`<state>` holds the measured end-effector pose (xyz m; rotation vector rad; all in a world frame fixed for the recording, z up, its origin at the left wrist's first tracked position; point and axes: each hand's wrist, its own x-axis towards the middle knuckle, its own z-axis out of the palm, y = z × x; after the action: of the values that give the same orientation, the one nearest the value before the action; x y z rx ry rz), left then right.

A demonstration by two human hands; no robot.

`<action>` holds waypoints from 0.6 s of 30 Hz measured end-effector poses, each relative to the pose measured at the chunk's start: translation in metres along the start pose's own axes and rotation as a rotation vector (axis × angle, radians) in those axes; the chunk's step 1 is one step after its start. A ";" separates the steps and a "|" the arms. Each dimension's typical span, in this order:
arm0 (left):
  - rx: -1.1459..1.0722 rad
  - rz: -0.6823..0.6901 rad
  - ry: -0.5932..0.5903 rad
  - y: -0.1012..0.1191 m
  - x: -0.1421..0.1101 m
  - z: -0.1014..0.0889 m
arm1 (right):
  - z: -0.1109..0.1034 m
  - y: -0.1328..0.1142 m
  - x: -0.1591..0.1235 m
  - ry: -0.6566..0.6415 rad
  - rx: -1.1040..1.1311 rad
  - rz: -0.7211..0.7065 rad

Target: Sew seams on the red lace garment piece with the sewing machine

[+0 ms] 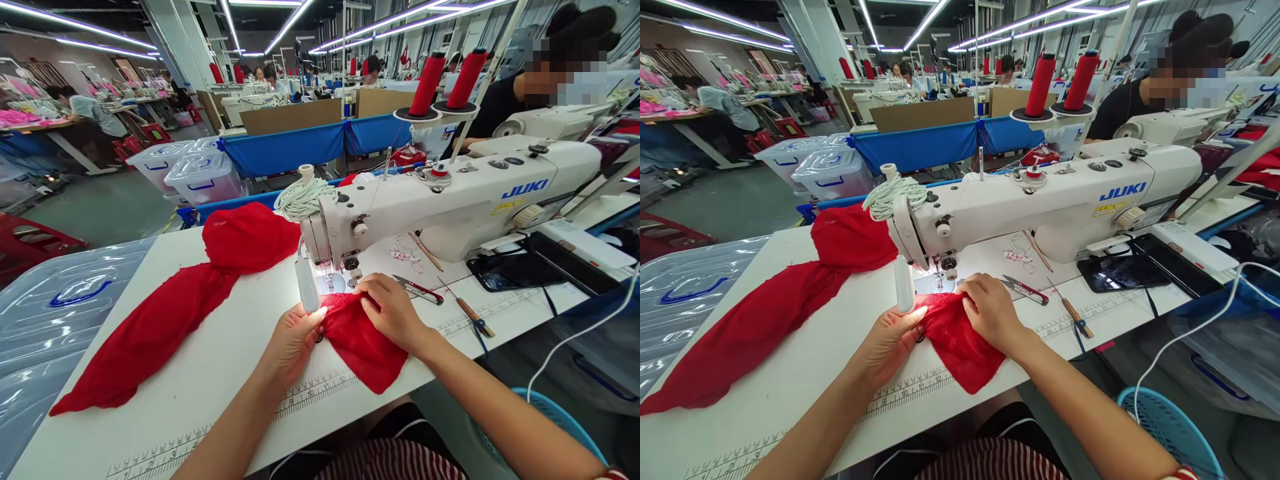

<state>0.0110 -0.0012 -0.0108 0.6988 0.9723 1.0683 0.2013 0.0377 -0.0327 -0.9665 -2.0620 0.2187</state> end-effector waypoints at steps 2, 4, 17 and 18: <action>-0.009 -0.006 -0.001 -0.001 0.000 -0.001 | 0.001 0.000 -0.001 0.008 0.010 -0.003; -0.012 -0.007 0.004 -0.001 0.000 -0.001 | 0.001 0.001 -0.001 0.015 0.015 -0.004; -0.046 -0.013 0.026 0.000 0.000 -0.003 | -0.002 0.003 -0.002 0.010 -0.015 0.013; -0.051 -0.011 0.032 0.000 0.001 -0.004 | -0.002 0.003 -0.002 0.007 -0.018 0.013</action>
<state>0.0075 -0.0004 -0.0124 0.6356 0.9716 1.0936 0.2048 0.0383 -0.0340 -0.9901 -2.0549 0.2037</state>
